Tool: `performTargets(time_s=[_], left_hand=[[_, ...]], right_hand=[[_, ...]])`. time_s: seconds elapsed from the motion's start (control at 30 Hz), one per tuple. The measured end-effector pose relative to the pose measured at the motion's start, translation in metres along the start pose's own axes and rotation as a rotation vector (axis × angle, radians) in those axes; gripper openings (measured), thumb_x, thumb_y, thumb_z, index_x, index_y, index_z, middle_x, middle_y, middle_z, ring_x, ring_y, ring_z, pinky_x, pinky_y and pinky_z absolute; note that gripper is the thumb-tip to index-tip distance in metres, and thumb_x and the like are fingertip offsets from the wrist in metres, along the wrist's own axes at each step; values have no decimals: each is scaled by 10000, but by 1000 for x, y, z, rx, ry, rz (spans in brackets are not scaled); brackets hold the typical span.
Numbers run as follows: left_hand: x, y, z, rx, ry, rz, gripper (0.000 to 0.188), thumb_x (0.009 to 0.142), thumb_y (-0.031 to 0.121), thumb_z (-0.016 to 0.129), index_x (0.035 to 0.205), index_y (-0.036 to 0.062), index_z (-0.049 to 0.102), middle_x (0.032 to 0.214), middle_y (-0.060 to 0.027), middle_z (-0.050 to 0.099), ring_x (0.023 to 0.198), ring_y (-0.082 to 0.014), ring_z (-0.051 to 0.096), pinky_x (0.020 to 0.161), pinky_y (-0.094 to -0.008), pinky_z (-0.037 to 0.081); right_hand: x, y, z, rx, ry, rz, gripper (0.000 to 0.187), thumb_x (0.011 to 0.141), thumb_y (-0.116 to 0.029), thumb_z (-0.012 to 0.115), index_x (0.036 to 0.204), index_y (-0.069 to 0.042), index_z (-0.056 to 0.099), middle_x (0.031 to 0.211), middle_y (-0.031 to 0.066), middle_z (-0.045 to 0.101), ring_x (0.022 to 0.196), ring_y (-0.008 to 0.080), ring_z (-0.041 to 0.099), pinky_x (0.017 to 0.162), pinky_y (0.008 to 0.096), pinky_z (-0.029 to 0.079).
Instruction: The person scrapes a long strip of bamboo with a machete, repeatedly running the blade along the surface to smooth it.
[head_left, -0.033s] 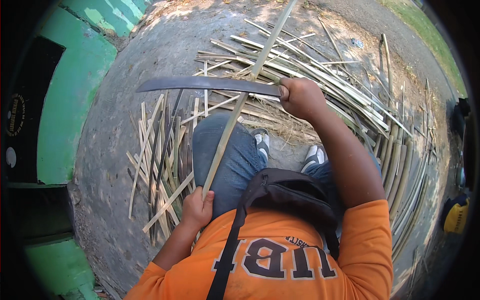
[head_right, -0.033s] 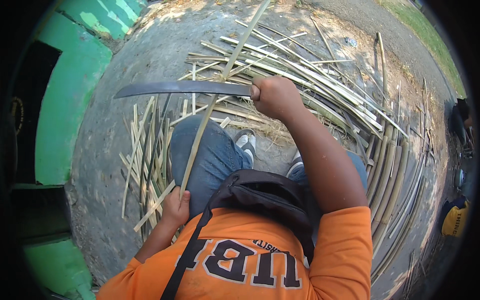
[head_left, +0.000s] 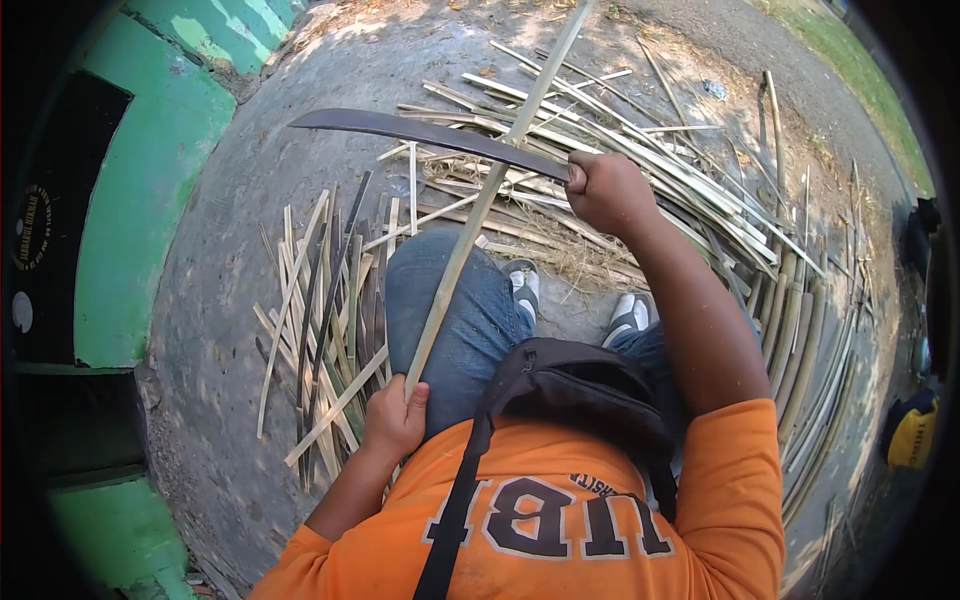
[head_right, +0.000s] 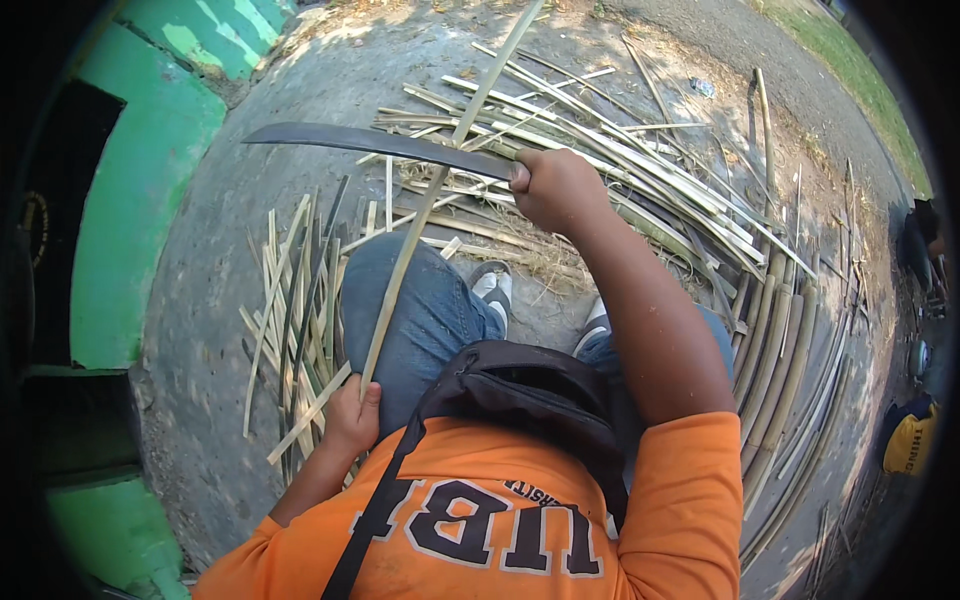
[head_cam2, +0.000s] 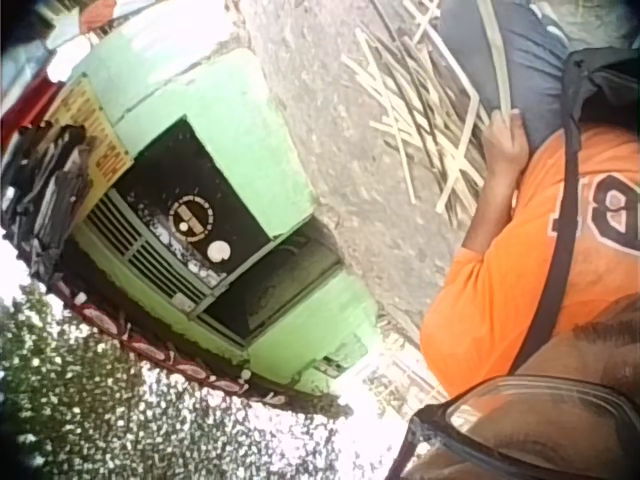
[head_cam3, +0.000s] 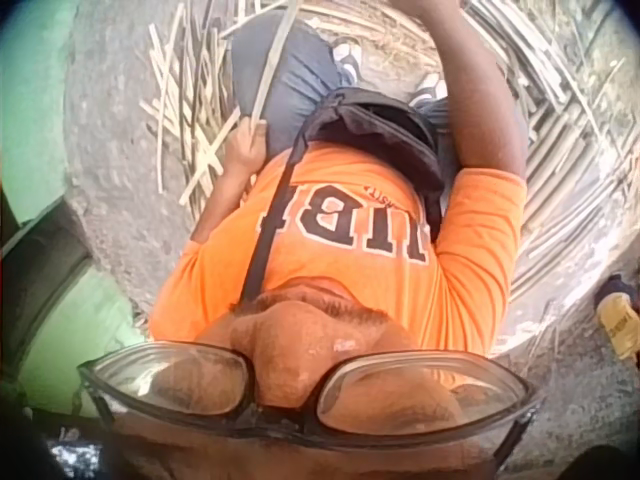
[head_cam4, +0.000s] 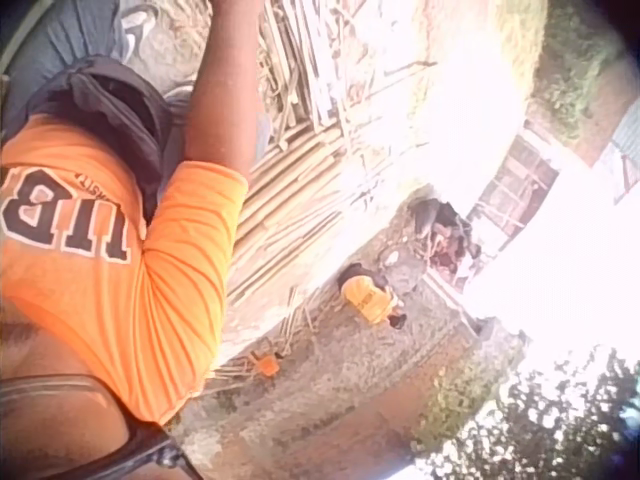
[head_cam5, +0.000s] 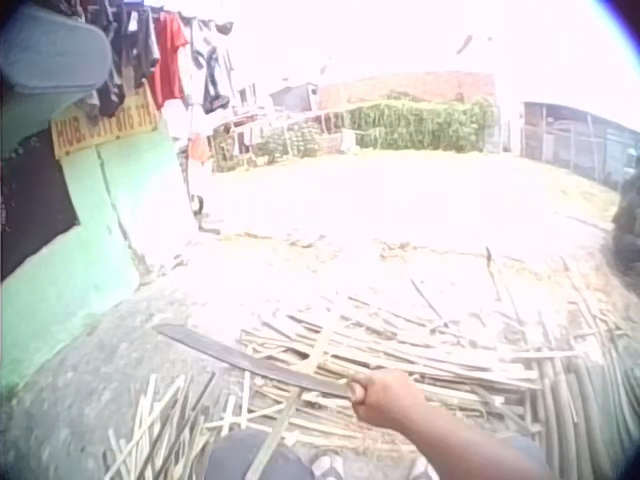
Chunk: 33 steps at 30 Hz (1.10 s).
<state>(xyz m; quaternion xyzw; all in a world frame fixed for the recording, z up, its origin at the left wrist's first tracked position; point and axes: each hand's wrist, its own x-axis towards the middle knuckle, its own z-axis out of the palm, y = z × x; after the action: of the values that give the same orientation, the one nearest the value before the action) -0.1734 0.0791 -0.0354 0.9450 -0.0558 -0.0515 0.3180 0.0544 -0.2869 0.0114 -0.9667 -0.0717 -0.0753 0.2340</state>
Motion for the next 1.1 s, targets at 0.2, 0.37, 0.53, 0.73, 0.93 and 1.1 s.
performTargets(time_s=[0.2, 0.37, 0.53, 0.73, 0.93, 1.1], left_hand=[[-3, -8, 2, -5, 9, 13, 467, 1066, 412, 543, 841, 3, 547, 651, -260, 584, 665, -514, 615, 580, -548, 462], [-4, -4, -1, -6, 5, 4, 471, 1067, 417, 543, 836, 6, 546, 651, -261, 583, 664, -515, 615, 577, -546, 461], [-2, -3, 2, 8, 30, 12, 483, 1068, 426, 539, 825, 8, 539, 650, -261, 581, 662, -515, 613, 576, -543, 462], [-5, -9, 0, -15, 8, 17, 499, 1070, 439, 530, 820, 8, 531, 647, -255, 577, 656, -513, 611, 567, -536, 455], [-1, -7, -2, -44, -7, 38, 500, 1076, 440, 518, 818, 12, 528, 630, -250, 565, 645, -513, 606, 563, -537, 449], [-2, -7, -1, -25, 25, 36, 503, 1075, 445, 520, 816, 14, 527, 622, -247, 559, 643, -511, 606, 557, -531, 445]], right_hand=[[-13, -25, -6, -46, -16, -219, 108, 873, -223, 642, 862, -124, 685, 756, 156, 688, 768, 391, 691, 693, 528, 539], [-12, -30, -9, -87, -98, -242, 92, 851, -215, 655, 816, -133, 683, 748, 143, 692, 758, 379, 694, 694, 519, 544], [7, 13, 3, -4, 56, -42, 157, 892, -245, 627, 834, -109, 679, 752, 173, 680, 764, 404, 682, 709, 535, 541], [-15, -28, -8, -35, -3, -341, 110, 851, -216, 662, 815, -113, 647, 720, 136, 654, 712, 394, 667, 658, 526, 530], [1, 2, -2, -17, 16, -221, 127, 877, -229, 637, 857, -116, 692, 751, 167, 686, 750, 412, 679, 689, 527, 539], [11, 19, -15, 34, 120, -5, 147, 907, -204, 615, 871, -74, 672, 786, 213, 678, 776, 447, 658, 715, 551, 527]])
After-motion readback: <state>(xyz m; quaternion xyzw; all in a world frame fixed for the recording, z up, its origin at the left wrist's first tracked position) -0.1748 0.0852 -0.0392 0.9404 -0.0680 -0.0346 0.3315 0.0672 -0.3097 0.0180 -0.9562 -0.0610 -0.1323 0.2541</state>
